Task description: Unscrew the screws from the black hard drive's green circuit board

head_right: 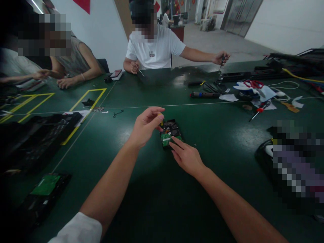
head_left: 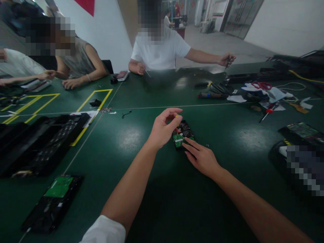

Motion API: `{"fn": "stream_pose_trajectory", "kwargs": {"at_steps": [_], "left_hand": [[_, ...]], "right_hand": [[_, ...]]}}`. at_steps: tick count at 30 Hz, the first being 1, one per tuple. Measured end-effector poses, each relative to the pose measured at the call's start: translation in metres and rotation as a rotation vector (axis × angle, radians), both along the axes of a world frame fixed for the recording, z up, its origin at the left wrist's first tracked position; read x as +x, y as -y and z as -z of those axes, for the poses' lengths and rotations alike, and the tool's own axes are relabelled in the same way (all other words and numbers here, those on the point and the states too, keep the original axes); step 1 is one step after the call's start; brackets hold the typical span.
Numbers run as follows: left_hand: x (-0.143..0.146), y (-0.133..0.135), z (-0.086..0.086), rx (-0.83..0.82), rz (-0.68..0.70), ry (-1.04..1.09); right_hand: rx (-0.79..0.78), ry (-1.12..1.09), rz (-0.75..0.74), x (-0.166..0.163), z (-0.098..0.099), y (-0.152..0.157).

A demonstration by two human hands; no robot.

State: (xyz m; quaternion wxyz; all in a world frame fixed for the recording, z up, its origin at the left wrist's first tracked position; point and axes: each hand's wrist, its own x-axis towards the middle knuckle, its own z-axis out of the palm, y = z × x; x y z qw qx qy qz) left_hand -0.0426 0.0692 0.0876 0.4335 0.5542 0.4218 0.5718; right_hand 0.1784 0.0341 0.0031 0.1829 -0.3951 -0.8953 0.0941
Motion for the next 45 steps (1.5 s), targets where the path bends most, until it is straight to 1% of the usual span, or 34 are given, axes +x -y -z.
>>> {"fn": "stream_pose_trajectory", "kwargs": {"at_steps": [4, 9, 13, 17, 19, 21, 23, 28, 31, 34, 38, 41, 43, 45], "left_hand": [[0.0028, 0.0015, -0.0033, -0.075, 0.043, 0.117], [0.0032, -0.0004, -0.0003, -0.069, 0.117, 0.221], [0.0043, -0.0019, 0.0031, -0.065, 0.06, 0.148], [0.0018, -0.0017, 0.0036, 0.007, -0.06, -0.039], [-0.0006, -0.0009, 0.0029, 0.044, -0.097, -0.112], [-0.0023, 0.0001, 0.002, 0.045, -0.081, -0.133], [-0.0029, 0.0007, 0.0015, 0.019, -0.03, -0.098], [-0.0011, 0.0002, 0.0003, -0.075, 0.108, 0.148], [-0.0001, -0.0001, -0.0014, -0.131, 0.145, 0.217], [0.0014, -0.0007, -0.0013, -0.133, 0.138, 0.211], [0.0022, -0.0022, 0.0033, -0.087, 0.048, 0.132], [-0.0009, -0.0024, 0.0046, -0.07, 0.006, 0.059], [-0.0034, -0.0015, 0.0026, -0.068, 0.01, 0.029], [-0.0045, -0.0001, -0.0006, -0.09, 0.049, 0.05]], "right_hand": [[-0.007, 0.009, -0.013, 0.0, 0.0012, -0.0009], [-0.015, -0.009, -0.014, 0.0004, 0.002, -0.0004], [-0.017, -0.022, -0.008, 0.0001, 0.0028, -0.0005], [-0.021, -0.016, -0.016, 0.0001, 0.002, -0.0011], [-0.019, -0.014, -0.011, 0.0002, 0.0015, -0.0011], [-0.018, -0.016, -0.007, 0.0002, 0.0016, -0.0009], [-0.019, -0.013, -0.009, 0.0004, 0.0022, -0.0007], [-0.018, -0.021, -0.006, 0.0005, 0.0037, -0.0006], [-0.017, -0.027, -0.005, 0.0001, 0.0031, -0.0011], [-0.021, -0.023, -0.01, -0.0001, 0.002, -0.0015], [-0.014, -0.023, -0.014, 0.0003, 0.0028, -0.0014], [0.005, -0.022, -0.019, 0.0008, 0.0055, -0.0019], [0.022, -0.012, -0.02, 0.001, 0.0073, -0.0026], [0.032, 0.0, -0.017, 0.001, 0.008, -0.003]]}}
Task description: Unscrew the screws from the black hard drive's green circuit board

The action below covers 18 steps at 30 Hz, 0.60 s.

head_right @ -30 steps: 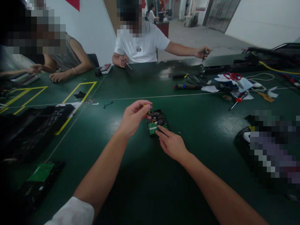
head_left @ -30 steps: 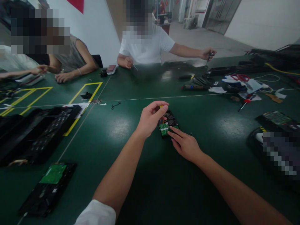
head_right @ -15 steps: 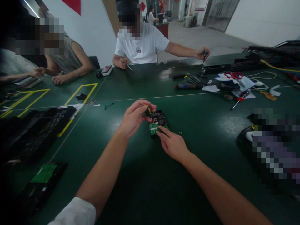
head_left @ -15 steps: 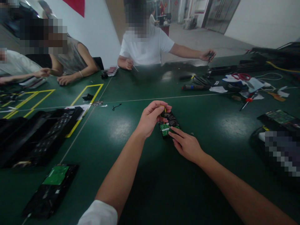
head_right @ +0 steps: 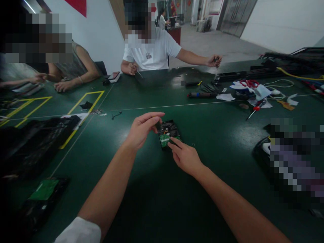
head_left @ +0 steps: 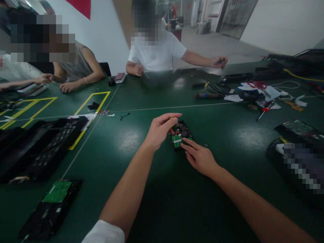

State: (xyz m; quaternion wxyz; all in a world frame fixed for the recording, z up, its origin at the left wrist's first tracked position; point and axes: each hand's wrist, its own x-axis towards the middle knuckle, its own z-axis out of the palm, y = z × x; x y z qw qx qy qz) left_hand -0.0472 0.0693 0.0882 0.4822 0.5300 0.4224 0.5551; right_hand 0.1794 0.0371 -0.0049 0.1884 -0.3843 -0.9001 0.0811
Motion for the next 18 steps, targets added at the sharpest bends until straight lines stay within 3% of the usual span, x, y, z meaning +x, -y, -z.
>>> {"fn": "stream_pose_trajectory", "kwargs": {"at_steps": [7, 14, 18], "left_hand": [[0.0046, 0.0018, -0.0041, -0.092, 0.031, 0.185], [0.0013, 0.0008, -0.0055, -0.032, -0.024, -0.032], [0.0021, 0.0015, -0.0061, -0.09, 0.018, 0.063]], "right_hand": [[-0.009, -0.001, 0.0, 0.0, -0.003, 0.0005], [-0.02, 0.0, 0.007, 0.0001, -0.0009, 0.0001], [-0.031, -0.004, 0.006, 0.0004, -0.0016, 0.0002]]}}
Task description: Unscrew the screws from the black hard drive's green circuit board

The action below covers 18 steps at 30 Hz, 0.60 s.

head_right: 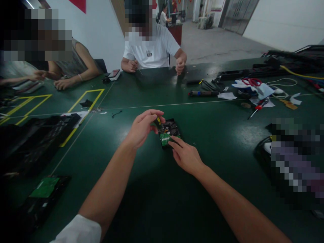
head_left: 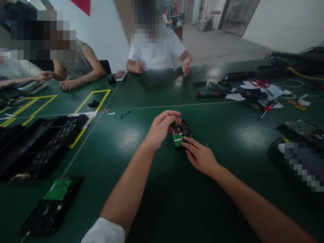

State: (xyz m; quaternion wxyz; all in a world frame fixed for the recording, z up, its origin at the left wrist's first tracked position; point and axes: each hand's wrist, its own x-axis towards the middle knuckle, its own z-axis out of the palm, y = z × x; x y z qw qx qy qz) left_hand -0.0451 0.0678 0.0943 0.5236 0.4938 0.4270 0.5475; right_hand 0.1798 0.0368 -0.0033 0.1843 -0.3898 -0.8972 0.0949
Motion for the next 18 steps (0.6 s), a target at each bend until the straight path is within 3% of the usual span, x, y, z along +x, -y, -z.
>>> {"fn": "stream_pose_trajectory", "kwargs": {"at_steps": [5, 18], "left_hand": [[0.0022, 0.0002, -0.0008, -0.063, 0.043, 0.165], [0.0052, -0.0016, 0.0023, -0.027, -0.068, 0.075]], "right_hand": [[-0.01, 0.005, -0.008, 0.0, -0.002, 0.0001], [-0.008, 0.014, 0.004, -0.0008, -0.0009, 0.0003]]}}
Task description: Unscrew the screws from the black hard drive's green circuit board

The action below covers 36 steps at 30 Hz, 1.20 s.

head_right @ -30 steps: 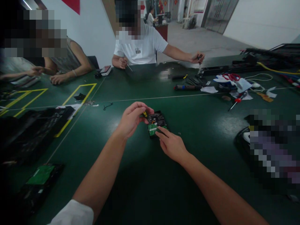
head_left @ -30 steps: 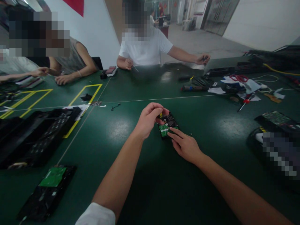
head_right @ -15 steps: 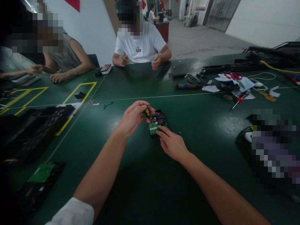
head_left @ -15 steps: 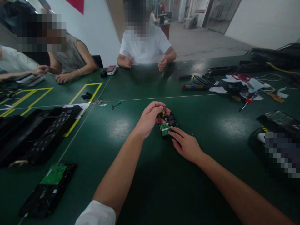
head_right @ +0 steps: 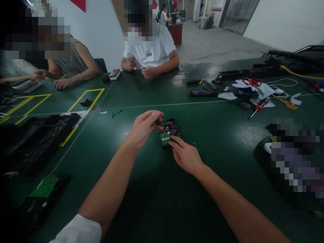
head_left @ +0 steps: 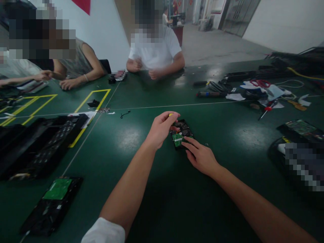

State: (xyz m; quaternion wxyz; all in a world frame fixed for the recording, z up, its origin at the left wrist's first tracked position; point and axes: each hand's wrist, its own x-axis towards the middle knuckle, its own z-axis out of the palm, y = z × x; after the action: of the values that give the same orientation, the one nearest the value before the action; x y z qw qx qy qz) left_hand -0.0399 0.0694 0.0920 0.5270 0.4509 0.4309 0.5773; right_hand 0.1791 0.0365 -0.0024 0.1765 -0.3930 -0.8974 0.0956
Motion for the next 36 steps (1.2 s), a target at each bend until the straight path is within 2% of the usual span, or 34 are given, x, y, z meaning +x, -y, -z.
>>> {"fn": "stream_pose_trajectory", "kwargs": {"at_steps": [6, 17, 22, 28, 36], "left_hand": [[-0.0031, -0.0009, 0.0016, 0.008, -0.03, -0.1], [-0.0015, 0.0017, -0.0027, 0.004, 0.056, -0.01], [-0.0037, 0.0, -0.0016, 0.056, -0.044, -0.111], [-0.0036, 0.0015, -0.0037, 0.106, -0.013, -0.099], [-0.0053, -0.0008, -0.0007, 0.138, -0.176, -0.242]], "right_hand": [[0.005, -0.026, -0.012, 0.0003, 0.0002, 0.0], [0.013, -0.053, -0.023, 0.0008, -0.0007, -0.0002], [0.017, -0.059, -0.024, 0.0009, 0.0008, -0.0005], [0.013, -0.038, -0.023, 0.0008, 0.0004, -0.0006], [0.011, -0.044, -0.011, 0.0009, 0.0004, 0.0]]}}
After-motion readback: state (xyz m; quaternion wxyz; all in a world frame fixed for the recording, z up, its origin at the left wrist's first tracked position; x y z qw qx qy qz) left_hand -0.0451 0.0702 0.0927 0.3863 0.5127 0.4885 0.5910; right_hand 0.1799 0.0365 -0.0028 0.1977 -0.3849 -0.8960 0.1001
